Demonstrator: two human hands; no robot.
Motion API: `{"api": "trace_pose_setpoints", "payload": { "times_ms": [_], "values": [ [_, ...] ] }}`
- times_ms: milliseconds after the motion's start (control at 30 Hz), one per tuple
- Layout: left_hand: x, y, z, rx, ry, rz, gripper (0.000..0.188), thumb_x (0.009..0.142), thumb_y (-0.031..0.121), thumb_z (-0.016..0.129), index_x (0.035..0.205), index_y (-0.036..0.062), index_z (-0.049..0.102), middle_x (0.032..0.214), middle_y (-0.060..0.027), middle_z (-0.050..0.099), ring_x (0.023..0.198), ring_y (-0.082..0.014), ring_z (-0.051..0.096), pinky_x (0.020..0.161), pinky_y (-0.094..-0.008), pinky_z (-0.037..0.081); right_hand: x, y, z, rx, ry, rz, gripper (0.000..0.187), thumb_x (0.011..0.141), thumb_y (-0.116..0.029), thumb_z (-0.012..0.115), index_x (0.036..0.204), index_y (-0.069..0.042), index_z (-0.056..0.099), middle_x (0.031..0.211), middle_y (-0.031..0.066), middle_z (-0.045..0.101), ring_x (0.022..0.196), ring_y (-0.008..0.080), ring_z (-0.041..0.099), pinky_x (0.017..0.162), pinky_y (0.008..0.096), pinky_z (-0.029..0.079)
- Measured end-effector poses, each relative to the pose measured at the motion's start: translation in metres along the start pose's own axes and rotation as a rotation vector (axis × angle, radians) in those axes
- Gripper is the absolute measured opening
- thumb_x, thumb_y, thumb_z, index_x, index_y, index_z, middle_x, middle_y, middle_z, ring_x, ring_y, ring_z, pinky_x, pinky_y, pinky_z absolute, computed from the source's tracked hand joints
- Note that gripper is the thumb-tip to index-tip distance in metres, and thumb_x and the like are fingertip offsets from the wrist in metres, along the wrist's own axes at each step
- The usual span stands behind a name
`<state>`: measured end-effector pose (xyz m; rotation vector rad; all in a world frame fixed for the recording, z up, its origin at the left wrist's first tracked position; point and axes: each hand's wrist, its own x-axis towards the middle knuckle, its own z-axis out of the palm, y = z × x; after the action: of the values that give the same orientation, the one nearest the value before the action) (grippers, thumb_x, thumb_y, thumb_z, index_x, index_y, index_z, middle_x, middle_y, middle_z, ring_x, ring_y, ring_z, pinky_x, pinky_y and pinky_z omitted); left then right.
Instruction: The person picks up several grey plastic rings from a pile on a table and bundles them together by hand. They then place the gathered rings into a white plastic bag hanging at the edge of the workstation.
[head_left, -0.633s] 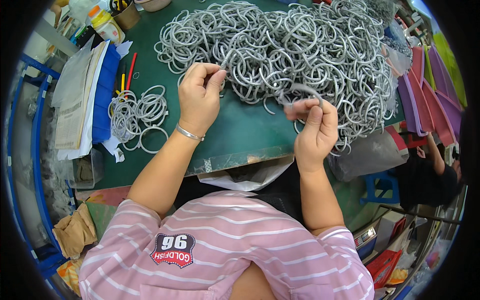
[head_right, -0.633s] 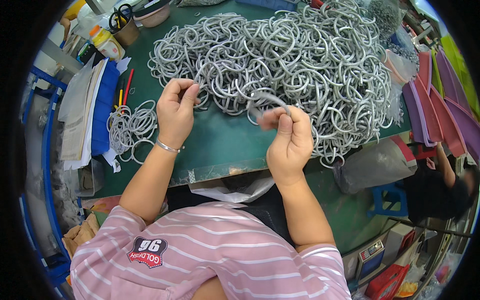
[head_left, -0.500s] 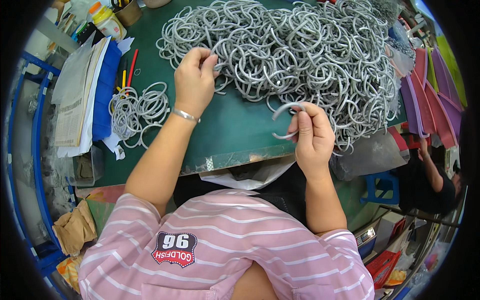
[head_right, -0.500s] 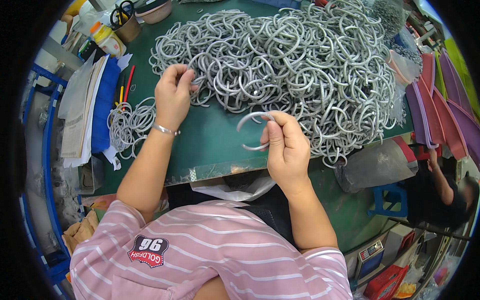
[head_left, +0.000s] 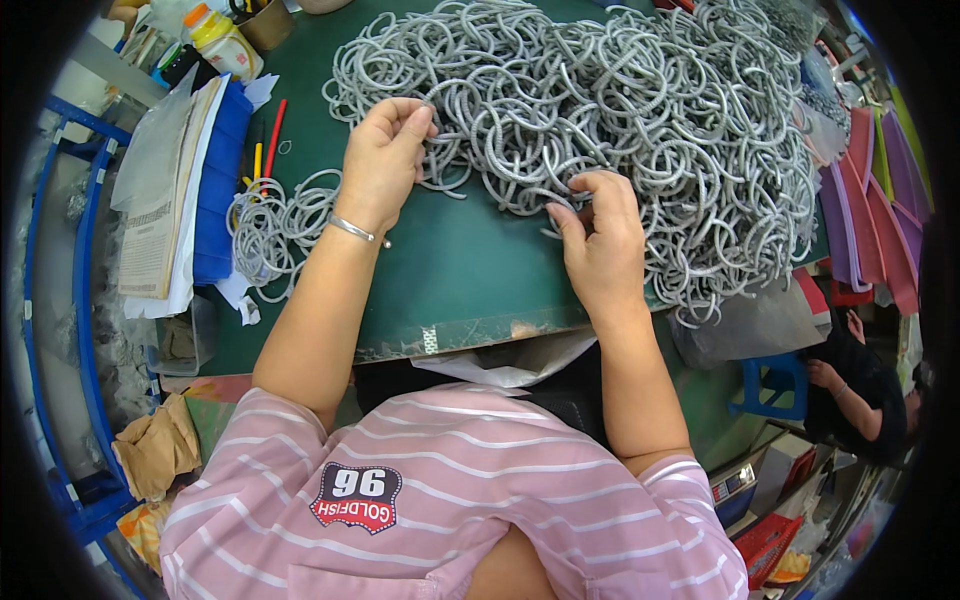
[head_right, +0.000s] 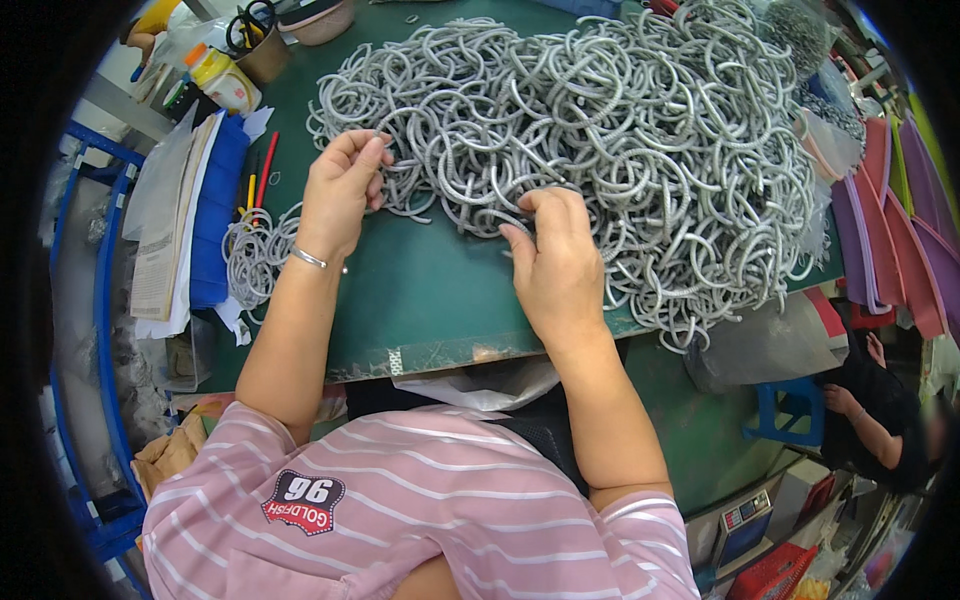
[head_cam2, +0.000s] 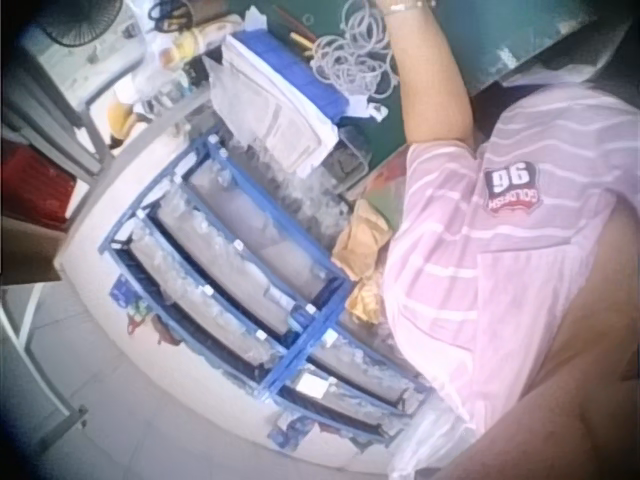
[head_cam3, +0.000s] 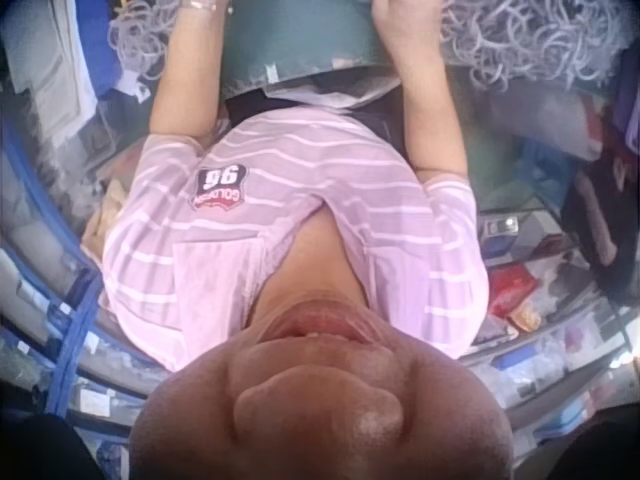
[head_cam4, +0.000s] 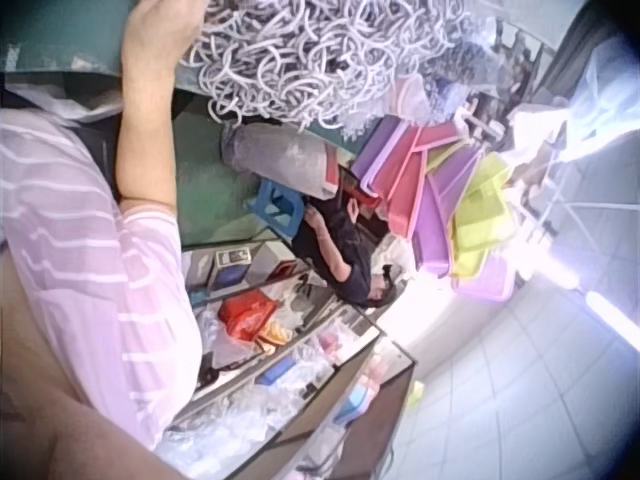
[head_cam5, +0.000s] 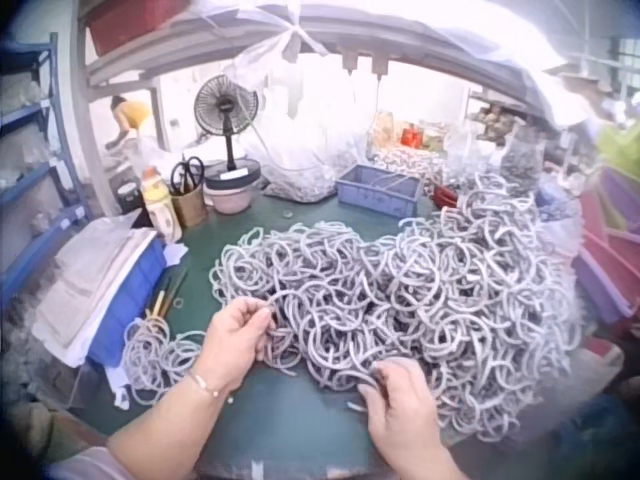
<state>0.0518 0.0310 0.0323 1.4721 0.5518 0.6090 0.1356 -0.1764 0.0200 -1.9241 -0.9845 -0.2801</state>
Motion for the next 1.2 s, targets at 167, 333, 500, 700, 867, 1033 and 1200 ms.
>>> {"api": "trace_pose_setpoints", "payload": {
  "times_ms": [167,333,500,700,867,1033,1200],
  "values": [
    [0.004,-0.008,-0.005,0.203,0.061,0.098,0.017,0.093,0.019,0.056,0.098,0.0041,0.062,0.079,0.0028,0.057,0.061,-0.0016,0.043,0.052,-0.0174,0.038,0.010,0.004,0.002,-0.114,0.066,-0.111,0.023,0.075,-0.002,0.068,0.096,-0.004,0.057,0.093,0.0115,0.057,0.077,0.0314,0.060,0.063,0.0366,0.050],
    [-0.003,0.002,-0.001,0.566,-0.007,0.214,0.016,0.088,0.015,0.063,0.082,0.0002,0.061,0.068,0.0008,0.057,0.065,-0.0055,0.049,0.058,-0.0214,0.040,0.041,0.002,-0.005,-0.110,0.181,-0.240,0.012,0.077,0.002,0.063,0.087,-0.002,0.059,0.082,0.0123,0.058,0.071,0.0314,0.059,0.061,0.0368,0.049],
    [-0.023,0.011,0.002,0.505,-0.013,0.452,0.019,0.090,0.016,0.061,0.082,-0.0012,0.062,0.068,-0.0005,0.059,0.064,-0.0072,0.052,0.058,-0.0218,0.042,0.036,0.000,-0.006,-0.029,0.225,-0.182,0.013,0.078,0.004,0.062,0.090,0.000,0.062,0.082,0.0123,0.060,0.069,0.0282,0.059,0.061,0.0358,0.048],
    [-0.029,-0.001,-0.009,0.429,0.038,0.235,0.019,0.091,0.016,0.058,0.098,-0.0004,0.062,0.077,-0.0016,0.062,0.069,-0.0075,0.057,0.066,-0.0207,0.046,-0.019,-0.022,-0.042,0.261,-0.191,-0.047,0.019,0.077,0.004,0.063,0.094,-0.003,0.067,0.073,0.0098,0.062,0.056,0.0225,0.058,0.050,0.0317,0.047],
    [-0.040,-0.007,-0.005,0.685,0.084,0.435,0.038,0.080,0.013,0.068,0.114,0.0049,0.056,0.105,-0.0051,0.055,0.077,-0.0094,0.052,0.064,-0.0217,0.045,-0.072,-0.024,-0.048,0.017,-0.620,-0.256,0.027,0.067,-0.001,0.061,0.093,-0.008,0.065,0.067,0.0067,0.059,0.059,0.0257,0.061,0.052,0.0361,0.049],
    [-0.056,0.008,0.024,0.631,0.113,0.746,0.044,0.072,0.002,0.071,0.113,0.0072,0.057,0.113,-0.0077,0.053,0.081,-0.0154,0.052,0.068,-0.0254,0.045,-0.085,-0.023,-0.045,-0.059,-0.535,-0.285,0.023,0.070,-0.002,0.063,0.093,-0.005,0.064,0.070,0.0076,0.060,0.060,0.0248,0.061,0.053,0.0344,0.049],
    [-0.045,0.007,0.058,0.736,-0.187,0.910,0.033,0.070,0.001,0.070,0.101,0.0060,0.062,0.106,-0.0116,0.060,0.097,-0.0302,0.058,0.082,-0.0356,0.047,-0.020,-0.015,-0.040,-0.148,-0.093,-0.287,0.014,0.081,-0.001,0.057,0.094,-0.002,0.059,0.096,0.0148,0.061,0.081,0.0328,0.063,0.065,0.0390,0.053]
  ]
}}
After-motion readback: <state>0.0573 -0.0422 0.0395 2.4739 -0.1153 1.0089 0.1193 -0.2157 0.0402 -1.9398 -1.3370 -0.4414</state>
